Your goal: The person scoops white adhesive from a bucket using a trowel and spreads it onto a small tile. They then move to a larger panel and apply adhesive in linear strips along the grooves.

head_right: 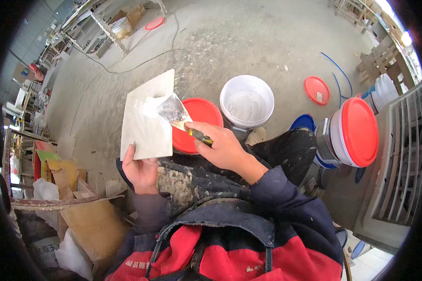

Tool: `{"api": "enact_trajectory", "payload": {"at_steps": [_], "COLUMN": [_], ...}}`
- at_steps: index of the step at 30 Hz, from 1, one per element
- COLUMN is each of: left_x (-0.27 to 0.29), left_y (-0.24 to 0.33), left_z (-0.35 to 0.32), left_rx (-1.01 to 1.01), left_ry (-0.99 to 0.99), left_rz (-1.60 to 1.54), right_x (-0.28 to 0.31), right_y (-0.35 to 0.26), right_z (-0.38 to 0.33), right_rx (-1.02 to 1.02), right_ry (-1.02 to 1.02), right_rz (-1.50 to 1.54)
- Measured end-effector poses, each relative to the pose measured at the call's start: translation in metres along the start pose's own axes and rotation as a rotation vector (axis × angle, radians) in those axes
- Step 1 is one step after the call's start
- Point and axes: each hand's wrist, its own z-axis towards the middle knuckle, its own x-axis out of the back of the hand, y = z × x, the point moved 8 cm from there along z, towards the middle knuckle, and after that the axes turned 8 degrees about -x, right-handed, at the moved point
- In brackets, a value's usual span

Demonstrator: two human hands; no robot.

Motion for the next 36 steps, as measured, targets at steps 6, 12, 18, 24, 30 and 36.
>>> {"api": "enact_trajectory", "payload": {"at_steps": [6, 12, 18, 24, 30, 36], "left_x": [0.008, 0.002, -0.015, 0.017, 0.015, -0.002], "left_y": [0.015, 0.029, 0.025, -0.003, -0.007, -0.03], "left_z": [0.007, 0.023, 0.025, 0.001, -0.002, -0.008], "left_rx": [-0.044, -0.106, -0.179, -0.006, -0.088, -0.34], "left_ry": [-0.006, 0.059, 0.008, 0.162, 0.121, 0.062], "left_rz": [0.112, -0.031, 0.298, 0.293, 0.632, 0.788], "right_x": [-0.003, -0.001, 0.008, 0.068, 0.072, 0.021], "right_y": [-0.006, 0.034, 0.011, 0.042, 0.014, 0.004], "right_z": [-0.029, -0.067, -0.083, 0.025, -0.021, -0.052], "right_rx": [-0.034, -0.258, -0.675, -0.644, -0.637, -0.317], "right_ry": [-0.011, -0.081, -0.246, 0.03, -0.233, -0.147], "right_rz": [-0.169, -0.181, 0.687, 0.487, 0.024, -0.2]}}
